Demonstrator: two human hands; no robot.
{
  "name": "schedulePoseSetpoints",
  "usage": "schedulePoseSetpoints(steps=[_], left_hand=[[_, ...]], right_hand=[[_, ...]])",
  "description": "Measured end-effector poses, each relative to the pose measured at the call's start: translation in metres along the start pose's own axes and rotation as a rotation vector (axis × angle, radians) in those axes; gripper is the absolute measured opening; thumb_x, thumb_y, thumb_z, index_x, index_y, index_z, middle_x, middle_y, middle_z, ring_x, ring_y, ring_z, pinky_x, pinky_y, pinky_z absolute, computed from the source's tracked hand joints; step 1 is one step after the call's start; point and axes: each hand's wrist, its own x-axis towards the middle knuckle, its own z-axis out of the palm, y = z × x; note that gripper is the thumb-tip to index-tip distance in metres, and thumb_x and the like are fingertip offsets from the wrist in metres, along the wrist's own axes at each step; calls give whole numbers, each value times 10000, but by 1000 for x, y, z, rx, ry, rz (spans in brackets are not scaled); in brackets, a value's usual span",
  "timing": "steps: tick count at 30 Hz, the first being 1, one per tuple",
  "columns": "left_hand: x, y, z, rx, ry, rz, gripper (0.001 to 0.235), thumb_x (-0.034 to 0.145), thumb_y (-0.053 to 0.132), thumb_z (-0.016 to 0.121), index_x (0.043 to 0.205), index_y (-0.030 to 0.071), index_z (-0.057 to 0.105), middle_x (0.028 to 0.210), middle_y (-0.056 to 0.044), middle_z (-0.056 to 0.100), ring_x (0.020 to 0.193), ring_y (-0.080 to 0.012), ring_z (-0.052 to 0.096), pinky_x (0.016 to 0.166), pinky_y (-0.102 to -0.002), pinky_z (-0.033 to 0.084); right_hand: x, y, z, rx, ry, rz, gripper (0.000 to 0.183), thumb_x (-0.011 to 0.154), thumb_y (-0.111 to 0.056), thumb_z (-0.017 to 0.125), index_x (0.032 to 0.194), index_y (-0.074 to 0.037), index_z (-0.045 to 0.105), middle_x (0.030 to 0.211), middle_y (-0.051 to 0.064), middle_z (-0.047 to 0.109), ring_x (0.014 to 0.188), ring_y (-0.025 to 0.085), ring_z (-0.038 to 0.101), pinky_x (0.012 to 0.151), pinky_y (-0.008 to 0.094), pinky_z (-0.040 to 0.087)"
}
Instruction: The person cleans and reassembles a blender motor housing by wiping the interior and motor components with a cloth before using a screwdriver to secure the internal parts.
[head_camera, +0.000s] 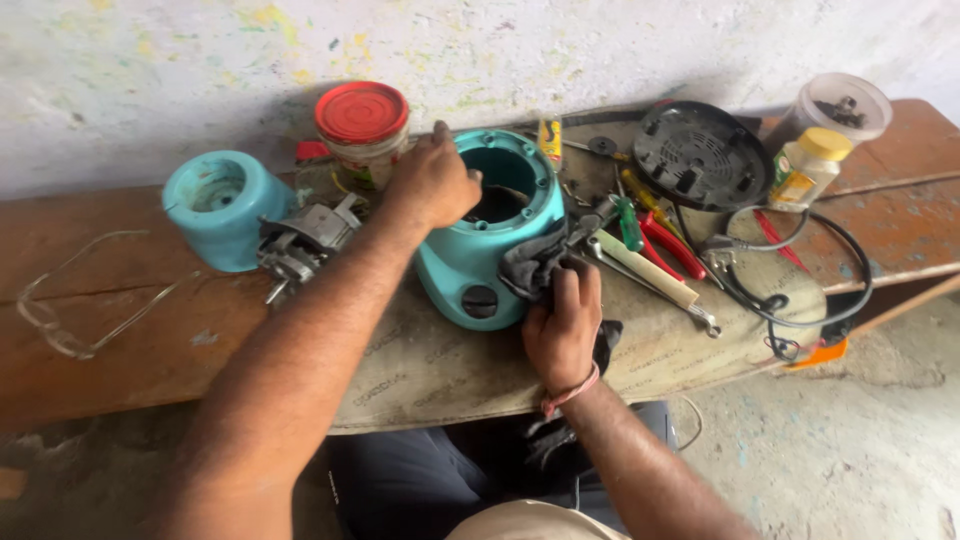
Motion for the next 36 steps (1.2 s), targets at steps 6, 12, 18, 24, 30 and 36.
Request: schedulePoseSetpoints(steps=[6,12,18,24,30,36], left_hand=[[2,-4,-4,25,-25,26,914,884,328,716,1525,-102,226,1454,-333,456,1337,-449,487,1109,-497,398],[-2,5,-2,-46,25,-29,790,920,279,661,1513,-103,306,1409,-323,531,1310,-432,546,1094,-479,460],[-3,4,-5,-41,35,-63,740,945,311,636,1492,-105,359,1356,-303,591,1279,-426,581,1091,-488,470],[-31,9,-15,-197,490,143,733,981,364,694,1491,-65,388,1376,-325,544,1275,-454,529,1065,-517,420],[-165,16,1,-633,779,437,210,1042,162,621,1200,25,635,1176,-166,719,1145,-309,716,1001,-384,558],[-267,55,65,-1012,76,439,812,877,380,773,1481,-22,409,1312,-181,647,1212,-295,636,1044,-429,506]], right_hand=[[91,95,34,92,-61,37,336,800,113,521,1078,7,677,981,229,678,900,460,656,786,478,539],[134,116,70,763,-209,581,226,886,31,553,1051,-9,703,958,174,742,846,260,669,800,345,536],[15,1,23,-58,121,-120,348,767,85,553,1113,74,589,1027,281,524,966,463,505,828,524,433],[-3,-26,-33,231,-364,61,397,725,94,583,1085,-17,707,989,167,665,959,339,630,844,426,535],[-2,9,-80,1313,-107,974,265,978,9,483,1188,23,645,1133,143,712,974,246,705,869,379,586],[-1,-5,-87,1297,-129,1048,341,972,-38,447,1252,28,629,1113,141,714,964,239,695,864,361,577]])
